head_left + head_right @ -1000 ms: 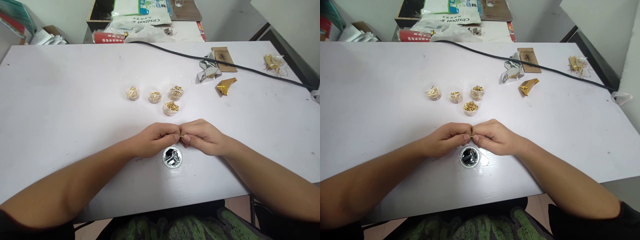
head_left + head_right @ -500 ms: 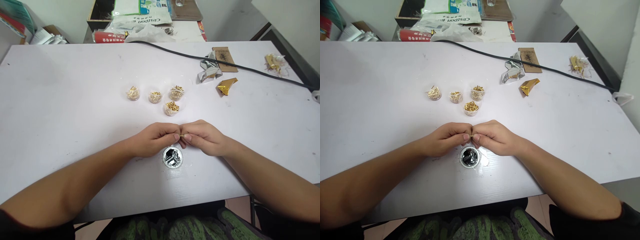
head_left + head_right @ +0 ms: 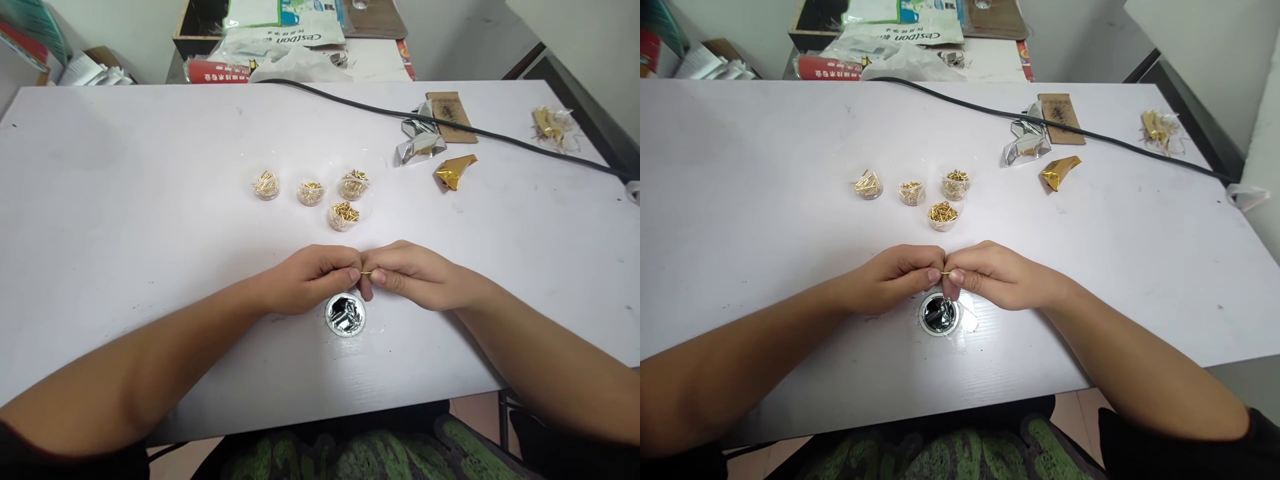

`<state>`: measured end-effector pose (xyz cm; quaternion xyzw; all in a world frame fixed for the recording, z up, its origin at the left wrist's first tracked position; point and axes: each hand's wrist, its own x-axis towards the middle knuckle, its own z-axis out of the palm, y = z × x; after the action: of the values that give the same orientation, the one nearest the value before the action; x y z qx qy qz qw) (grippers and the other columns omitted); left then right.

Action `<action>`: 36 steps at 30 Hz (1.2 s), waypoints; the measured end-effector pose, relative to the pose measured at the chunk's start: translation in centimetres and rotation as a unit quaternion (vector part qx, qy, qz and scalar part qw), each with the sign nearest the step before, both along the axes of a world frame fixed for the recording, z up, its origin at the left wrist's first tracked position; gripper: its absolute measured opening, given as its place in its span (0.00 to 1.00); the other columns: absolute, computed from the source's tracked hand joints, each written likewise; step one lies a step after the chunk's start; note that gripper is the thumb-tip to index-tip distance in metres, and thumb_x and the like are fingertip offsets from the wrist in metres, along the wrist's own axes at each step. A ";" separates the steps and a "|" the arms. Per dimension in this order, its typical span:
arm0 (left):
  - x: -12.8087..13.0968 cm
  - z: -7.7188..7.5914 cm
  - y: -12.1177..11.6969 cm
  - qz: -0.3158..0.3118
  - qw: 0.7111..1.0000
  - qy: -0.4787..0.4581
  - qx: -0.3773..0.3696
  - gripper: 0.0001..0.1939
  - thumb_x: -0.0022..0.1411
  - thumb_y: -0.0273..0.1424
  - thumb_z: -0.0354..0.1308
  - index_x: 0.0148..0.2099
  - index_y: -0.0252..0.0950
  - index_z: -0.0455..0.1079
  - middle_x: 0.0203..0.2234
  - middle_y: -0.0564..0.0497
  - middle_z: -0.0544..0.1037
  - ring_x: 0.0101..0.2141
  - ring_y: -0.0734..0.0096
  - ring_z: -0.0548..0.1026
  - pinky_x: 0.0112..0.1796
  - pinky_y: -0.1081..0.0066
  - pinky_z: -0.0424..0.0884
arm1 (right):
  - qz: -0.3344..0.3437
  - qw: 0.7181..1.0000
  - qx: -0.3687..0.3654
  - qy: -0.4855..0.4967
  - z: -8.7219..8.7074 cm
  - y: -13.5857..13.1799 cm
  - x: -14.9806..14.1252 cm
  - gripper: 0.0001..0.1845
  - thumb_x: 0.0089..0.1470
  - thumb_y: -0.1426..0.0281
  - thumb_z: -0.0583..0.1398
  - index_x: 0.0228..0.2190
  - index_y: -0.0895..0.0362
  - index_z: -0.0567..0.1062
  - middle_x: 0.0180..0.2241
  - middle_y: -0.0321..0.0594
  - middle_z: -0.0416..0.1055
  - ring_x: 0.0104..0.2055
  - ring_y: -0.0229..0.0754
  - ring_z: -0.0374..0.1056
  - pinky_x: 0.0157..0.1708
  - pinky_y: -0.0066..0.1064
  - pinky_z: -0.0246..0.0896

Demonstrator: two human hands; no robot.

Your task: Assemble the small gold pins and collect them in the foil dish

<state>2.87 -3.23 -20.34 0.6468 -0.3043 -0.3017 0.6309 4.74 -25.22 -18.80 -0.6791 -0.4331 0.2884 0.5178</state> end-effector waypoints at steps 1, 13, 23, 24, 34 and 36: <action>0.0 0.0 -0.1 -0.002 1.000 -0.002 0.000 0.13 0.69 0.30 0.48 0.31 0.34 0.63 0.31 0.49 0.77 0.29 0.76 0.67 0.34 0.72 0.67 | 0.002 1.000 0.003 0.006 -0.1 0.0 0.0 0.16 0.69 0.70 0.50 0.32 0.60 0.73 0.29 0.41 0.72 0.31 0.35 0.68 0.32 0.26 0.63; 0.0 0.0 0.0 -0.013 1.000 0.004 -0.011 0.12 0.69 0.27 0.48 0.31 0.34 0.64 0.29 0.51 0.74 0.28 0.76 0.64 0.32 0.74 0.63 | 0.013 0.998 0.036 0.051 -0.6 0.1 0.2 0.15 0.67 0.70 0.53 0.35 0.62 0.78 0.32 0.46 0.76 0.36 0.39 0.73 0.37 0.30 0.68; 0.0 -0.1 0.0 -0.022 0.999 0.006 -0.029 0.12 0.70 0.28 0.48 0.31 0.34 0.61 0.31 0.50 0.75 0.28 0.77 0.64 0.32 0.74 0.63 | -0.002 0.996 0.059 0.069 -0.9 0.2 0.0 0.17 0.68 0.70 0.52 0.34 0.63 0.78 0.32 0.47 0.76 0.36 0.40 0.73 0.36 0.31 0.67; 0.1 -0.2 0.0 -0.023 0.999 0.005 -0.034 0.12 0.70 0.28 0.48 0.31 0.34 0.61 0.31 0.50 0.76 0.28 0.77 0.64 0.32 0.74 0.63 | -0.005 0.996 0.059 0.070 -1.0 0.2 0.0 0.18 0.68 0.70 0.52 0.33 0.63 0.79 0.32 0.47 0.76 0.35 0.40 0.73 0.36 0.31 0.67; 0.0 -0.3 0.0 -0.027 0.997 0.009 -0.067 0.12 0.71 0.27 0.48 0.32 0.34 0.61 0.31 0.49 0.75 0.30 0.76 0.66 0.33 0.74 0.65 | -0.022 0.994 0.067 0.083 -1.1 0.2 -0.1 0.19 0.68 0.68 0.52 0.32 0.63 0.78 0.30 0.46 0.76 0.34 0.40 0.72 0.35 0.32 0.67; 0.0 -0.3 0.0 -0.028 0.997 0.004 -0.069 0.12 0.70 0.27 0.48 0.32 0.34 0.61 0.31 0.49 0.75 0.30 0.76 0.67 0.33 0.74 0.65 | -0.022 0.994 0.064 0.083 -1.1 0.3 -0.2 0.19 0.68 0.68 0.52 0.32 0.63 0.79 0.30 0.46 0.76 0.33 0.40 0.72 0.35 0.32 0.67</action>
<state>2.90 -3.23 -20.60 0.5915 -0.3399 -0.3005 0.6665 4.59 -24.94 -19.86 -0.6273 -0.3908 0.3038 0.6011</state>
